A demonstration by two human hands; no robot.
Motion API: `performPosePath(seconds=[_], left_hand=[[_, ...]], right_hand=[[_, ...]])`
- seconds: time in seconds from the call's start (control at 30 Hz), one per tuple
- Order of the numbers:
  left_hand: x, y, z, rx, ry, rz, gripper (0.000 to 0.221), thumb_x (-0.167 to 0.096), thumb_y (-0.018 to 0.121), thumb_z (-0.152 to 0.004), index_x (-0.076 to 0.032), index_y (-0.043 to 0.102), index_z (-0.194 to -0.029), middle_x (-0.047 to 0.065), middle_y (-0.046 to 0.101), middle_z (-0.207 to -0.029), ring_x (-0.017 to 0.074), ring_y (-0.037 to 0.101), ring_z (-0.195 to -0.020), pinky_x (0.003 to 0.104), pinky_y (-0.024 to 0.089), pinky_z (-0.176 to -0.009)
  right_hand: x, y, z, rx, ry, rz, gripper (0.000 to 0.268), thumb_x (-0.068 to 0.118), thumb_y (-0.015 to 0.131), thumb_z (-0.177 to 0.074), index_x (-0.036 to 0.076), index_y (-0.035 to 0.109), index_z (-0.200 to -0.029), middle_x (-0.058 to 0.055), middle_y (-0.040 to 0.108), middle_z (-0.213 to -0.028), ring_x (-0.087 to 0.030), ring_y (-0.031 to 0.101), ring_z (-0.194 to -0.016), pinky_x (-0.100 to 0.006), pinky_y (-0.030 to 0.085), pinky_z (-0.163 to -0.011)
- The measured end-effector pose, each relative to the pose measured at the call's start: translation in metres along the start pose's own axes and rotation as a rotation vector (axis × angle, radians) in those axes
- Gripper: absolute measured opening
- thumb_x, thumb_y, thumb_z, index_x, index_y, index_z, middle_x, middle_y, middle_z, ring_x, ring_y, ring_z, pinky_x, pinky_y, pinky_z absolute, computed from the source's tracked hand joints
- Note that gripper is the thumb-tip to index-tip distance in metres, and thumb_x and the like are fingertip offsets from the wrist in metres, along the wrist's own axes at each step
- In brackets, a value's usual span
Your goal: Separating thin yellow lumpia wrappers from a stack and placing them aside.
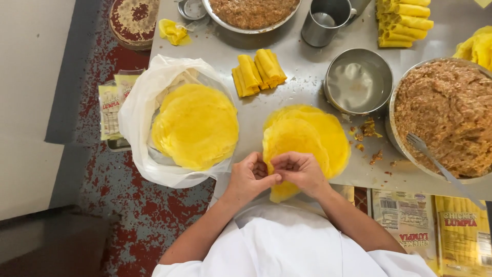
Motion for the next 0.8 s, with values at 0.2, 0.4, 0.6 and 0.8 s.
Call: performPosePath(seconds=[0.2,0.4,0.6,0.8], left_hand=[[0.025,-0.004,-0.006,0.008,-0.071,0.015,0.013,-0.005,0.075,-0.094,0.002,0.070,-0.104,0.015,0.076,-0.081,0.0166,0.076,-0.071,0.029,0.065,-0.067],[-0.011,-0.016,-0.008,-0.170,-0.047,-0.036,0.012,-0.003,0.068,-0.092,0.001,0.071,-0.102,0.014,0.075,-0.078,0.0184,0.074,-0.067,0.029,0.066,-0.063],[-0.011,0.012,-0.012,-0.074,0.086,-0.176,0.019,-0.010,0.078,-0.090,0.000,0.074,-0.106,0.018,0.077,-0.080,0.0281,0.077,-0.068,0.036,0.064,-0.058],[-0.002,-0.041,-0.021,-0.241,0.047,-0.244,0.013,-0.014,0.074,-0.095,-0.002,0.074,-0.094,0.011,0.071,-0.065,0.0164,0.067,-0.054,0.029,0.060,-0.055]], right_hand=[[0.000,-0.007,0.002,0.006,-0.022,0.057,0.022,-0.016,0.080,-0.077,-0.012,0.076,-0.098,-0.020,0.076,-0.072,-0.021,0.074,-0.060,-0.035,0.066,-0.055],[0.019,-0.040,0.005,-0.098,-0.063,0.108,0.023,-0.013,0.074,-0.082,-0.012,0.072,-0.104,-0.020,0.072,-0.072,-0.023,0.074,-0.058,-0.037,0.065,-0.050],[-0.034,-0.035,-0.015,-0.087,-0.057,0.145,0.025,-0.004,0.073,-0.090,-0.006,0.072,-0.115,-0.013,0.072,-0.083,-0.018,0.072,-0.068,-0.038,0.066,-0.051],[0.007,-0.072,0.006,-0.277,-0.032,-0.357,0.026,-0.017,0.065,-0.086,-0.009,0.070,-0.111,-0.021,0.074,-0.096,-0.034,0.078,-0.081,-0.054,0.068,-0.064]])
Point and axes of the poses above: each hand's wrist, its own z-axis away from the middle knuckle, its own y-axis out of the palm, x = y × z, the point moved 1 cm from there along -z, towards the middle knuckle
